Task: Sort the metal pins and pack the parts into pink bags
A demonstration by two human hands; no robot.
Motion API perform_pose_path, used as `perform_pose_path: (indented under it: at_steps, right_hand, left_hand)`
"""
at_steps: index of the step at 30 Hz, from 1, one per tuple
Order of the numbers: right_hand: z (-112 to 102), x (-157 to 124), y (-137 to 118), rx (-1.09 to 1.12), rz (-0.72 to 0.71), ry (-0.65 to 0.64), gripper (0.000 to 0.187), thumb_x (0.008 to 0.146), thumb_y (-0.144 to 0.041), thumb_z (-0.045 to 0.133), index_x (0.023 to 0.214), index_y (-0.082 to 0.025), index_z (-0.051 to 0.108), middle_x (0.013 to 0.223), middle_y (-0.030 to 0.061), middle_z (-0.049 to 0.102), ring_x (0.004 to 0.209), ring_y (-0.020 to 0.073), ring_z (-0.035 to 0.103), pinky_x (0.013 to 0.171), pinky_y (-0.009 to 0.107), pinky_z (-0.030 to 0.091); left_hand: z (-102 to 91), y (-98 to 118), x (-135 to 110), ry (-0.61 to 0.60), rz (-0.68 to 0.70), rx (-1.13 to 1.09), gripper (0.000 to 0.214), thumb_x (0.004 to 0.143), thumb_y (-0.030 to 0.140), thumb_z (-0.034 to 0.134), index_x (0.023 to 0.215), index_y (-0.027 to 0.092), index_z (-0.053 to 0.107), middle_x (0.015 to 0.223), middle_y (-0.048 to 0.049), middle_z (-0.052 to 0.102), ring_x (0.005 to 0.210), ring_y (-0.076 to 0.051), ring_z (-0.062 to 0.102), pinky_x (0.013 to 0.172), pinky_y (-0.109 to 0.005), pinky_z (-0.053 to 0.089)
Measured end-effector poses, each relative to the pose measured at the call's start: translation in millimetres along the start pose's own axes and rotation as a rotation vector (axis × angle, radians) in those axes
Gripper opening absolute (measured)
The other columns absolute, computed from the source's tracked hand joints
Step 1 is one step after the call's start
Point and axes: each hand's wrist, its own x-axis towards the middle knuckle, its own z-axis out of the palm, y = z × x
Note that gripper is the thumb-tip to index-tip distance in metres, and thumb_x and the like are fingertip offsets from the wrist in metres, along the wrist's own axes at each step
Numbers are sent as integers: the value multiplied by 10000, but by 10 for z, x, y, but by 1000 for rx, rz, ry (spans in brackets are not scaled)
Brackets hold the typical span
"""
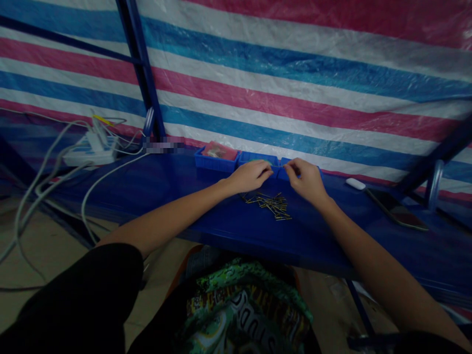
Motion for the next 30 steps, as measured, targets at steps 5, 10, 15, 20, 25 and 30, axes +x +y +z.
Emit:
perform_pose_path:
  at_steps: [5,10,15,20,25,30]
  right_hand:
    - [-142,31,479,-299,238,53,263,860,-365,463,885,-164,631,732,84,649,672,214,566,617,307,369]
    - [-186,14,526,-375,236,-4,280,854,-354,453,873,-157,652,774,100,658,736,234,573,667,332,389]
    - [-17,-15,50,-172,60,-130,241,862,-339,471,872,-177,649,744,62,649,680,189,560,649,306,391]
    - [179,-95,-188,-95,-64,-308,179,865,-260,473,880,-190,638,770,55,651,732,191,566,661,310,391]
    - [132,-91,-86,-43,-2,-182,219,865,-205,420,1018,-176,574,766,64,636,676,189,568,630,313,393]
    - [101,-91,-115,65,-33,-136,250,855,-160,380,1057,-173,526,753,56,610,629,171,549,587,293,387]
  left_hand:
    - [-101,-90,-13,-415,46,50,224,832,292,509,945,159,649,928,-72,632,863,-170,563,780,-285,410]
    - [-101,-100,-16,-523,39,91,208,792,292,564,931,192,682,913,-63,634,874,-184,557,767,-286,400]
    - [-52,-101,-20,-501,72,78,174,789,234,537,880,192,679,901,-53,637,858,-170,557,756,-272,397]
    - [-14,-124,-31,-380,-12,98,194,800,165,462,869,164,643,871,-61,652,807,-166,567,725,-277,403]
    - [23,-105,-1,-179,-76,13,198,859,213,422,874,136,603,878,-78,647,837,-173,579,746,-285,417]
    - [56,-46,13,-87,-83,-15,196,880,192,389,875,140,577,879,-83,634,844,-174,570,778,-301,420]
